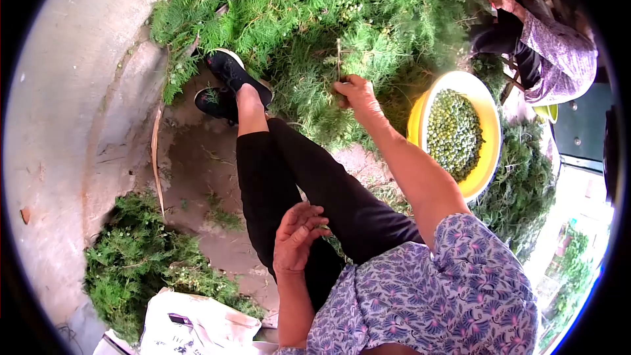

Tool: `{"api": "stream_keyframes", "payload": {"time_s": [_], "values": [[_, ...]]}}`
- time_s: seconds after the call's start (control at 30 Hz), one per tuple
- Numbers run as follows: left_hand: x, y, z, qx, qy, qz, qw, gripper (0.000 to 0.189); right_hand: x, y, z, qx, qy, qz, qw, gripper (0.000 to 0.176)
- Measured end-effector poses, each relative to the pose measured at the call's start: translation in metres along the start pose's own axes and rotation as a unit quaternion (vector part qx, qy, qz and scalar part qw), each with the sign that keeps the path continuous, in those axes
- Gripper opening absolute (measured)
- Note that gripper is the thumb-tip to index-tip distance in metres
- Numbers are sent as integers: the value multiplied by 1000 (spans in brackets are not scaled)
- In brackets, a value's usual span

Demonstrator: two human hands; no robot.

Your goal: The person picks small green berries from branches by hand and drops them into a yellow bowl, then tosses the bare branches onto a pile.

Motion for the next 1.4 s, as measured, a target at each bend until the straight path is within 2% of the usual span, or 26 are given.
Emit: {"api": "stream_keyframes", "payload": {"time_s": [0.03,0.1,0.17,0.23,0.27,0.3,0.37,0.4,0.47,0.5,0.57,0.6,0.63,0.7,0.77,0.83,0.87,0.9,0.97,1.1,1.17,1.2,1.27,1.4], "values": [[1,-1,0,3,4,-3,1000,52,-7,-8,-10,2,-38,-13,999,19],[1,-1,1,7,11,5,1000,51,-19,-24,-44,-79,4,10,997,20],[2,-2,-1,17,18,-2,1000,50,-34,-25,-50,-112,3,-17,994,21],[2,-6,-2,26,27,-7,999,49,-47,-32,-43,-36,-190,3,981,26],[1,-6,-3,29,30,-2,999,47,-53,-40,-55,-105,-191,29,976,27],[-1,-7,-4,33,32,4,999,44,-53,-50,-63,-117,-125,29,985,26],[-2,-11,-6,39,41,8,998,42,-53,-68,-78,-156,-204,24,966,24],[-3,-13,-7,42,44,13,998,40,-51,-79,-85,-160,-200,21,966,24],[-3,-18,-7,46,50,24,997,39,-50,-112,-109,-260,-275,47,924,22],[-3,-20,-8,46,51,38,997,37,-53,-122,-112,-264,-271,46,925,22],[3,-23,-7,50,64,48,996,37,-50,-144,-118,-306,-297,0,904,27],[7,-23,-6,43,65,71,994,38,-45,-164,-127,-356,-310,-22,881,25],[8,-24,-6,34,65,96,993,39,-45,-178,-129,-356,-308,-26,882,25],[16,-19,-2,46,97,87,990,45,-31,-214,-132,-420,-365,-95,825,22],[51,-25,5,41,44,0,998,55,-23,-248,-128,-471,-374,-149,785,16],[79,-36,14,39,113,-71,990,62,-19,-274,-117,-503,-354,-207,761,19],[82,-42,12,16,130,-78,988,62,-16,-289,-112,-477,-390,-244,749,23],[84,-47,10,-4,147,-88,985,61,-15,-298,-99,-502,-393,-293,712,27],[73,-63,-5,-55,123,-45,990,47,-13,-320,-86,-504,-386,-324,702,27],[39,-91,-39,-78,137,45,987,39,-22,-329,-52,-451,-385,-383,709,25],[31,-97,-47,-69,132,69,986,37,-26,-326,-44,-381,-362,-379,762,26],[26,-99,-50,-66,115,85,988,38,-24,-328,-47,-378,-363,-381,762,26],[21,-103,-54,-62,97,103,988,38,-18,-327,-49,-303,-364,-384,793,27],[23,-101,-59,-49,89,120,988,36,1,-338,-30,-317,-359,-391,786,26]]}}
Point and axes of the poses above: each hand's wrist, its own y-axis towards the middle knuckle, its own x-axis out of the palm, z = x × y, the point moved 8 cm from there along y, towards the middle knuckle, and after that the axes turned 8 degrees about y, right-handed, at the moved point
